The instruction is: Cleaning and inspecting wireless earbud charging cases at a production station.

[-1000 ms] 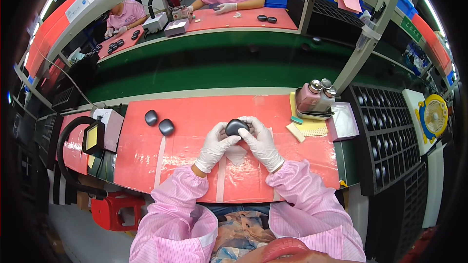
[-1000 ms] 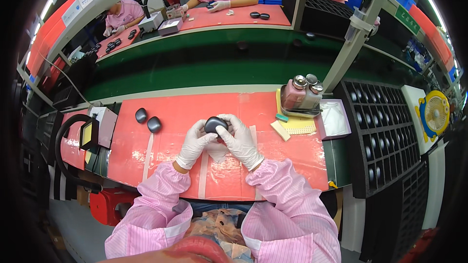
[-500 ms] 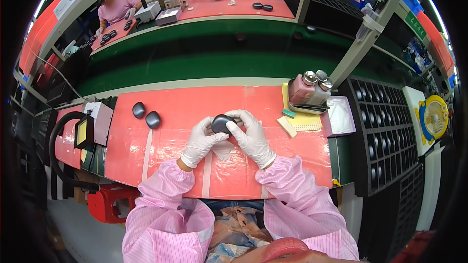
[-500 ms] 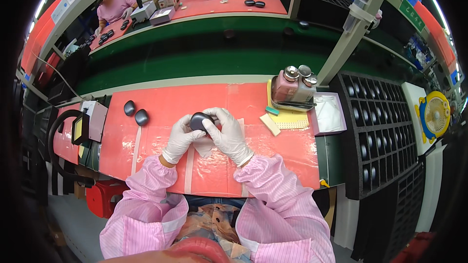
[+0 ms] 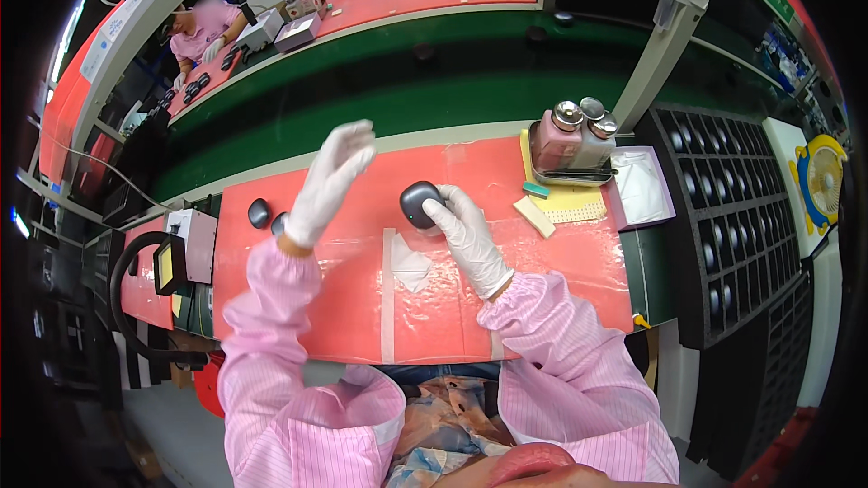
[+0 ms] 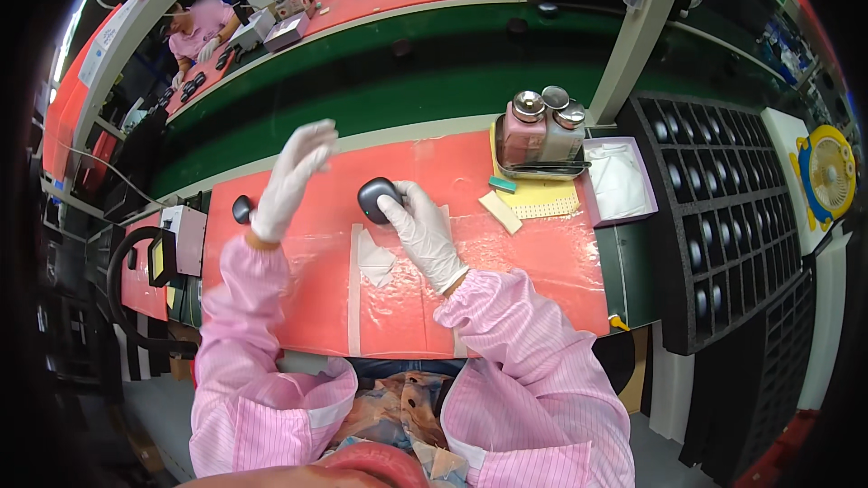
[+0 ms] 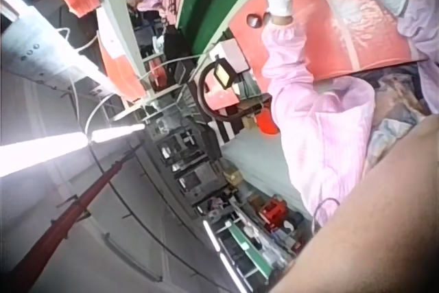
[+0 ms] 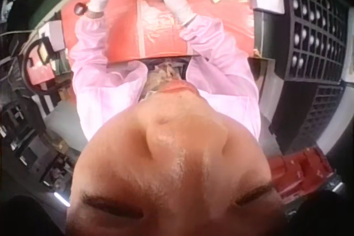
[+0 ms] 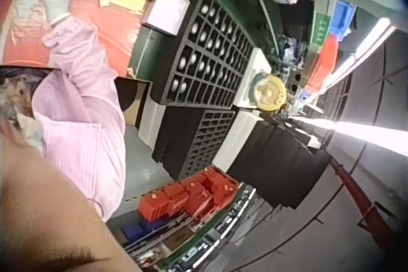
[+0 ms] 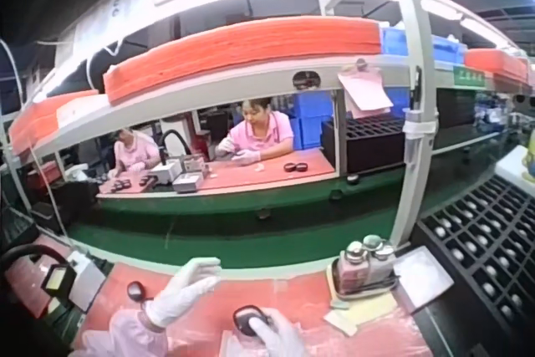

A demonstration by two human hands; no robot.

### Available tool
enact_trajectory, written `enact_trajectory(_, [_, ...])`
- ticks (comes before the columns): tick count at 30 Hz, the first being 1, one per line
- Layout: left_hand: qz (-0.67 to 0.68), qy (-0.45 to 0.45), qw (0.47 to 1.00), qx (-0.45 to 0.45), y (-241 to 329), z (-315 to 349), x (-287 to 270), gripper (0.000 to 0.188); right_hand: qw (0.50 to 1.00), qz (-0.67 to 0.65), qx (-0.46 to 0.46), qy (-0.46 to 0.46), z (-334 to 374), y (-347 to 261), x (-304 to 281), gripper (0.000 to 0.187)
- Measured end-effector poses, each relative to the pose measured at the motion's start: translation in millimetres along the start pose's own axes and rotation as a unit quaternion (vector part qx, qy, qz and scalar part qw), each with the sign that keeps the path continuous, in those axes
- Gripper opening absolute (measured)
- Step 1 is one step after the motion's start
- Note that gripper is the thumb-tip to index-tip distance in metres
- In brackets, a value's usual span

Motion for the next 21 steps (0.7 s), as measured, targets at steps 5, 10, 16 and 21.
enact_trajectory(5, [-0.342, 0.004, 0.94, -0.012, -33.3, -142.1, -30.3, 0.067, 1.0, -0.023, -0.014, -0.011, -3.8, 2.0, 11.9, 0.043])
enact_trajectory(10, [-0.492, 0.054, 0.856, -0.149, -111.4, -257.0, -43.4, 0.077, 0.999, -0.022, 0.047, -0.017, -4.9, 24.3, 7.4, 0.039])
enact_trajectory(16, [-0.454, 0.08, 0.874, -0.154, -138.3, -298.6, -38.9, 0.062, 0.997, -0.061, 0.034, 0.017, -5.0, 16.5, -2.4, 0.041])
enact_trajectory(21, [-0.403, 0.0, 0.914, -0.043, -121.2, -276.4, -6.5, 0.045, 0.996, -0.083, 0.039, 0.015, -6.5, 16.0, -6.7, 0.042])
Point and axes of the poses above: each hand's wrist, its own z-axis away from the middle knuckle, its own x-axis out of the palm, y = z × x, the point moved 9 cm from there along -z, towards the middle knuckle, and after that the axes turned 13 degrees about -y, right-handed, at the moved point
